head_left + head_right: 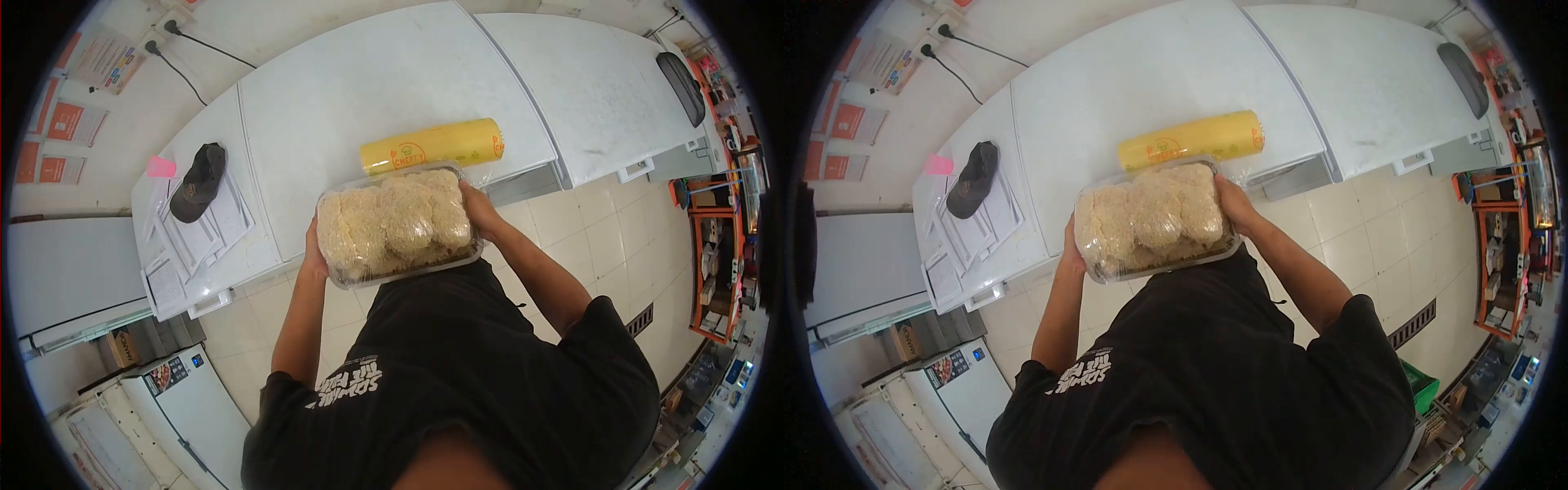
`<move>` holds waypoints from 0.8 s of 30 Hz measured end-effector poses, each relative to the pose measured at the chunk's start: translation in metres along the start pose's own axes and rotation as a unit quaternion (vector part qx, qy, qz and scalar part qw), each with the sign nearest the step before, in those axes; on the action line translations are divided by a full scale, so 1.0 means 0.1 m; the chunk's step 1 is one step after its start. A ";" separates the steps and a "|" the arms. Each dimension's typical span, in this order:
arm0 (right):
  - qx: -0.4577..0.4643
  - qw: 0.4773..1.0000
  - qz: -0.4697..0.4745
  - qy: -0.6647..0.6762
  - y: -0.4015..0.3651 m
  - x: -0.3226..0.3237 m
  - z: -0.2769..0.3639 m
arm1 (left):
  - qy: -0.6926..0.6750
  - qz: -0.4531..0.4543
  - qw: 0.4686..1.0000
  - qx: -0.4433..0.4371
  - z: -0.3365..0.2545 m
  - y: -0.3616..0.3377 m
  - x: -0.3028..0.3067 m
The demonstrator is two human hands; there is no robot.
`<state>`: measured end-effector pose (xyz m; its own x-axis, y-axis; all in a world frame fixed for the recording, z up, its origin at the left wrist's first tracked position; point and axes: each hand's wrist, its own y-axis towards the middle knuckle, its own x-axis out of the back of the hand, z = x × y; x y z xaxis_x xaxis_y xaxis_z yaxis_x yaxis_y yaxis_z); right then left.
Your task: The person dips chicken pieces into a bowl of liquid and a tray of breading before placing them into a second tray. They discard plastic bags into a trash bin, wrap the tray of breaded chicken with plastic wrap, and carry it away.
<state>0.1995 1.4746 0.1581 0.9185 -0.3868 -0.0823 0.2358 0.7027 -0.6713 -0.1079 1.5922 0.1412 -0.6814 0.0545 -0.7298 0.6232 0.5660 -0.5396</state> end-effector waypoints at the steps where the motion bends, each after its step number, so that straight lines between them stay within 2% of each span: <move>1: 0.002 1.000 0.004 -0.002 0.12 0.03 -0.05 | 0.019 -0.015 1.000 -0.008 -0.04 0.04 -0.01; 3: 0.056 0.998 0.027 0.026 0.50 0.12 -0.11 | 0.037 -0.006 0.999 -0.006 -0.20 0.18 -0.02; 8: 0.030 0.998 0.000 0.047 0.90 0.02 0.47 | 0.076 0.025 0.997 -0.014 -0.52 0.65 -0.15; 11: 0.102 0.992 0.029 0.066 1.57 0.07 0.52 | 0.084 0.035 0.995 -0.043 -0.70 1.08 -0.09; 14: 0.078 0.996 -0.001 0.034 1.91 0.10 0.69 | 0.097 0.027 0.994 -0.049 -0.81 1.43 -0.03; 17: 0.099 0.994 -0.017 -0.037 2.19 0.22 0.75 | 0.116 -0.011 0.992 -0.037 -0.90 1.73 0.11; 19: 0.103 0.972 -0.054 -0.206 2.12 0.32 0.89 | 0.100 -0.012 0.992 -0.072 -0.88 1.74 0.11; 22: 0.088 0.966 -0.014 -0.242 1.83 0.59 1.38 | 0.115 -0.029 0.992 -0.039 -0.87 1.61 0.00; 23: 0.191 0.930 -0.151 -0.275 1.91 0.63 1.43 | 0.112 -0.033 0.992 -0.036 -0.89 1.56 -0.07; 24: 0.290 0.863 -0.283 -0.301 2.02 0.69 1.50 | 0.112 -0.046 0.992 -0.025 -0.91 1.53 -0.14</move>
<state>0.3580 1.6795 0.1267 0.5612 -0.5090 0.6526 0.6608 0.7504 0.0170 -0.0382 1.7532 0.1074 -0.8066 0.1794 -0.5632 0.5382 0.6168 -0.5744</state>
